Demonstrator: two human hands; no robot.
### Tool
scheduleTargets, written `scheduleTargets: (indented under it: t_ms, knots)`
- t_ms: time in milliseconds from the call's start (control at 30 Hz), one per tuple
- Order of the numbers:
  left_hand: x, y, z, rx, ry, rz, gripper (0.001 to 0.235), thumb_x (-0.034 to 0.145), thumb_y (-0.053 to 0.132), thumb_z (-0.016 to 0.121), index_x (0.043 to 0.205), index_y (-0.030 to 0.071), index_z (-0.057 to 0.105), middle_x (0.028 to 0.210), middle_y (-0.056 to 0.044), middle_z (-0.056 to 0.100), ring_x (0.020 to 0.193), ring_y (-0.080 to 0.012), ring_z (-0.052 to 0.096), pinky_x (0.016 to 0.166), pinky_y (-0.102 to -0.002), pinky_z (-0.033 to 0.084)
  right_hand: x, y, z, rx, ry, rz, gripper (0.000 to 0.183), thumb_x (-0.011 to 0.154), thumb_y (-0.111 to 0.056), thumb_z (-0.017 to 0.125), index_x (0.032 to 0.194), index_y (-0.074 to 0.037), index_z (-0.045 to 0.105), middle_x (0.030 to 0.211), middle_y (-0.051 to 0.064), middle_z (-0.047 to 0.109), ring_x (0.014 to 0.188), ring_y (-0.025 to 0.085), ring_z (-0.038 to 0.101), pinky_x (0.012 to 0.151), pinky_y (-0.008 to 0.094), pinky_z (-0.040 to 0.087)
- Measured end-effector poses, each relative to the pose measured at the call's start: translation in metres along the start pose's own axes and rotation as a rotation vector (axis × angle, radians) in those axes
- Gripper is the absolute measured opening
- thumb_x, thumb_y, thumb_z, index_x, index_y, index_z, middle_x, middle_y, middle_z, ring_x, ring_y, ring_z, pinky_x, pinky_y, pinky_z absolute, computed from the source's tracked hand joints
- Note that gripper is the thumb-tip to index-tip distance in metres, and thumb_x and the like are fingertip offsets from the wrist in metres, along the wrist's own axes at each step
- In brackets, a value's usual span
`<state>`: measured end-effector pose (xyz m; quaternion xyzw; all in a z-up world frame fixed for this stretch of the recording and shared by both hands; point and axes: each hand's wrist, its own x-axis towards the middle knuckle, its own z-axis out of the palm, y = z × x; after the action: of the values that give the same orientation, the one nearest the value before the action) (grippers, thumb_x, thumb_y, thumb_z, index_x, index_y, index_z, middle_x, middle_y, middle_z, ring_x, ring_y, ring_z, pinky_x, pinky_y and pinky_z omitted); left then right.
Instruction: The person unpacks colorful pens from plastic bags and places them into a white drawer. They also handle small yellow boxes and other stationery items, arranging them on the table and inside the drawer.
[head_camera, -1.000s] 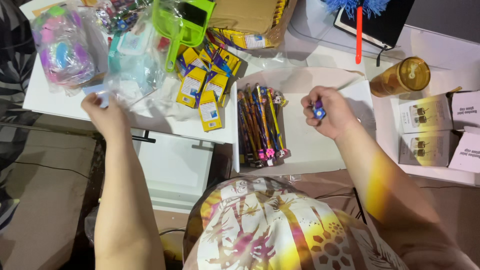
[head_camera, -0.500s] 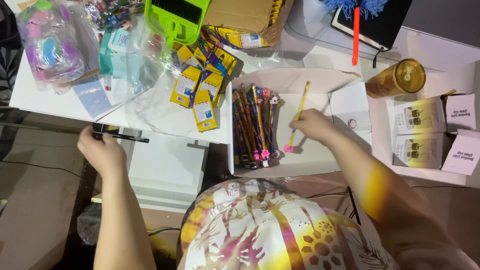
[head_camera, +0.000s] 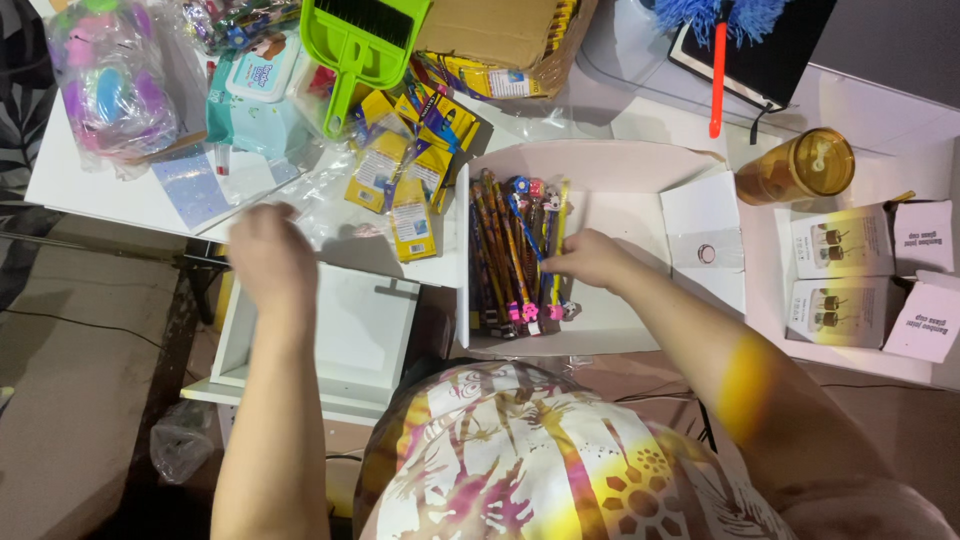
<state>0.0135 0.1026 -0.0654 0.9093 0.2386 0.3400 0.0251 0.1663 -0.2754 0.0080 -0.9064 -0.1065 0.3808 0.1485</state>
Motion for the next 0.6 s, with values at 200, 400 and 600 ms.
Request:
scheduleTargets:
  t_ms: [200,400,600]
  knots:
    - [0.065,0.026,-0.069,-0.138,0.346,-0.257,0.027,0.085,-0.017,0.047,0.108,-0.005,0.054,0.102,-0.015,0.047,0.090,-0.0224,0.043,0.075,-0.030,0.045,-0.030,-0.036,-0.002,-0.131,-0.051,0.143,0.053,0.080,-0.061,0.053,0.065,-0.009,0.049,0.059,0.004,0.050,0.055,0.018,0.049,0.051,0.031,0.031]
    - [0.048,0.059,-0.051,-0.270,-0.385,-0.338,0.095,0.075,0.005,0.081,0.145,0.000,0.016,0.143,-0.033,0.015,0.131,-0.0538,0.019,0.101,-0.071,0.012,0.012,0.006,0.026,0.198,0.079,0.074,0.059,0.069,-0.057,0.071,0.089,0.000,0.068,0.078,0.016,0.064,0.086,0.032,0.065,0.069,0.039,0.053]
    - [0.016,0.038,-0.066,-0.318,-0.294,-0.351,0.085,0.076,0.006,0.080,0.143,0.002,0.028,0.144,-0.026,0.015,0.130,-0.0514,0.022,0.103,-0.067,0.017,0.015,0.079,-0.007,0.794,0.202,0.090,0.023,0.074,-0.016,0.070,0.075,0.002,0.057,0.054,0.003,0.040,0.035,0.012,0.041,0.032,0.025,0.033]
